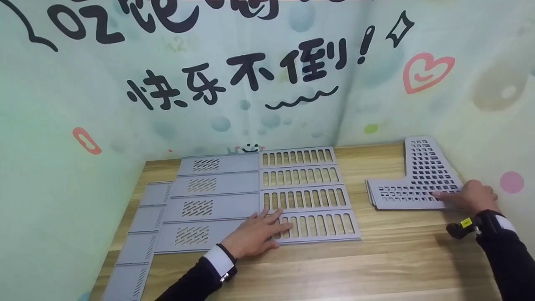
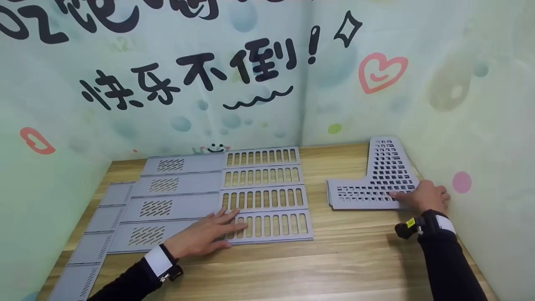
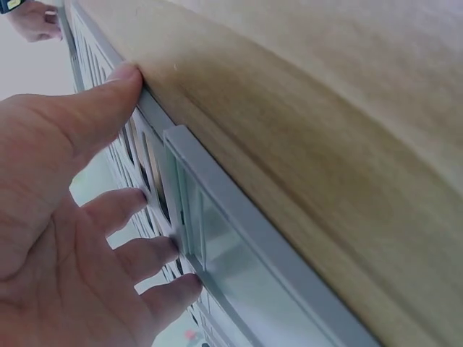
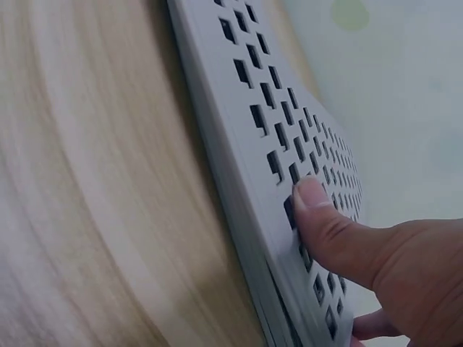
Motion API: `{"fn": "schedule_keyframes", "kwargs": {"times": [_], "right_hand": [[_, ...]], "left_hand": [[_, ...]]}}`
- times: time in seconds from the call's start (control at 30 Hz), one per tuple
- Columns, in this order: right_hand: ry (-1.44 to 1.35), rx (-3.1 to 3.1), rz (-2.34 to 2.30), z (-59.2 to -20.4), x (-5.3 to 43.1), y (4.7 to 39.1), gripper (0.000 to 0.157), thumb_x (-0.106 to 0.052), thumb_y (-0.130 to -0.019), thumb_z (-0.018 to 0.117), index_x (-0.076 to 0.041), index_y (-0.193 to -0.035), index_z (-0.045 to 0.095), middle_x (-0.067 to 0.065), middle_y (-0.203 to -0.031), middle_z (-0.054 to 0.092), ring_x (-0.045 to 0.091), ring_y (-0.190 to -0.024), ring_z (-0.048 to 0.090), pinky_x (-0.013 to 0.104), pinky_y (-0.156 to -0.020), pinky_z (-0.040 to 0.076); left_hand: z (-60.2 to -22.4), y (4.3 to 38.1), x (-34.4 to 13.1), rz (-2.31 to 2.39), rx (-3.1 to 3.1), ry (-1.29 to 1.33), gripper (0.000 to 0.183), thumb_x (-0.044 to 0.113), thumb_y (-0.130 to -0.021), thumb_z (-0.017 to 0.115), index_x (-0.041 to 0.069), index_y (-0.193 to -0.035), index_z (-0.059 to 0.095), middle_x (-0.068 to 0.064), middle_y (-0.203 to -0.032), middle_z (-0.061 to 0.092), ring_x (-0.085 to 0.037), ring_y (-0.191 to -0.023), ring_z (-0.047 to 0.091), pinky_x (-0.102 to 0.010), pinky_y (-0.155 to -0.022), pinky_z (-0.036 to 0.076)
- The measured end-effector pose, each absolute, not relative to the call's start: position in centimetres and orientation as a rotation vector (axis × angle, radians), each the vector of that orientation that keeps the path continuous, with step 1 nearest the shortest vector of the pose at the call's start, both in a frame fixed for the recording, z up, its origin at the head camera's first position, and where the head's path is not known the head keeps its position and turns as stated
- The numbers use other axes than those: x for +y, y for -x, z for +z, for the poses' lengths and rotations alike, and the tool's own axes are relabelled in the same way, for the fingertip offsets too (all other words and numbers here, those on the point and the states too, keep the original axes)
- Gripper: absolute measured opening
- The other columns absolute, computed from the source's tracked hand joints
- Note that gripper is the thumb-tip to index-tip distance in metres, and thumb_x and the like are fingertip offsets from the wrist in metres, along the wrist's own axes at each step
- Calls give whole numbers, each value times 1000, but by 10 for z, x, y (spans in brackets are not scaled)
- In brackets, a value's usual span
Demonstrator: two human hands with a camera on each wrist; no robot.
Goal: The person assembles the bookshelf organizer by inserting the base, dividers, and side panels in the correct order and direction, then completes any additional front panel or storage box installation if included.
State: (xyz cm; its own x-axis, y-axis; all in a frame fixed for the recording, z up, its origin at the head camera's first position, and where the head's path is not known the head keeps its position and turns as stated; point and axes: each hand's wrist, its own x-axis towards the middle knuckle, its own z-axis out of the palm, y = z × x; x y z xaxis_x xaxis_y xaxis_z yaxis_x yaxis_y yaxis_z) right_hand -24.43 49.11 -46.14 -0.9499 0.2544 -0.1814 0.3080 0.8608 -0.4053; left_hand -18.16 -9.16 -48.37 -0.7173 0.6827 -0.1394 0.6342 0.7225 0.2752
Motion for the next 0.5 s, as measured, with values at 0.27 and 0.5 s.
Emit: {"fn": "schedule_keyframes", "kwargs": {"times": [0.27,0.5], "right_hand": [[-443,2975,-867,-459,499,241,70,-46,-86,80,19,-90,53,19,-78,54,34,-74,49,38,-60,43],[-318,2508,-1829,-442,502,236,45,-16,-94,75,7,-111,41,-2,-83,72,9,-74,68,23,-63,55]], "left_hand": [[-482,180,-87,253,2686,-1079,52,30,-102,61,38,-152,49,-15,-164,21,-53,-143,22,-63,-114,24],[-482,178,-83,311,2684,-1110,49,27,-102,63,32,-149,53,-10,-164,24,-53,-142,24,-66,-113,24]]}}
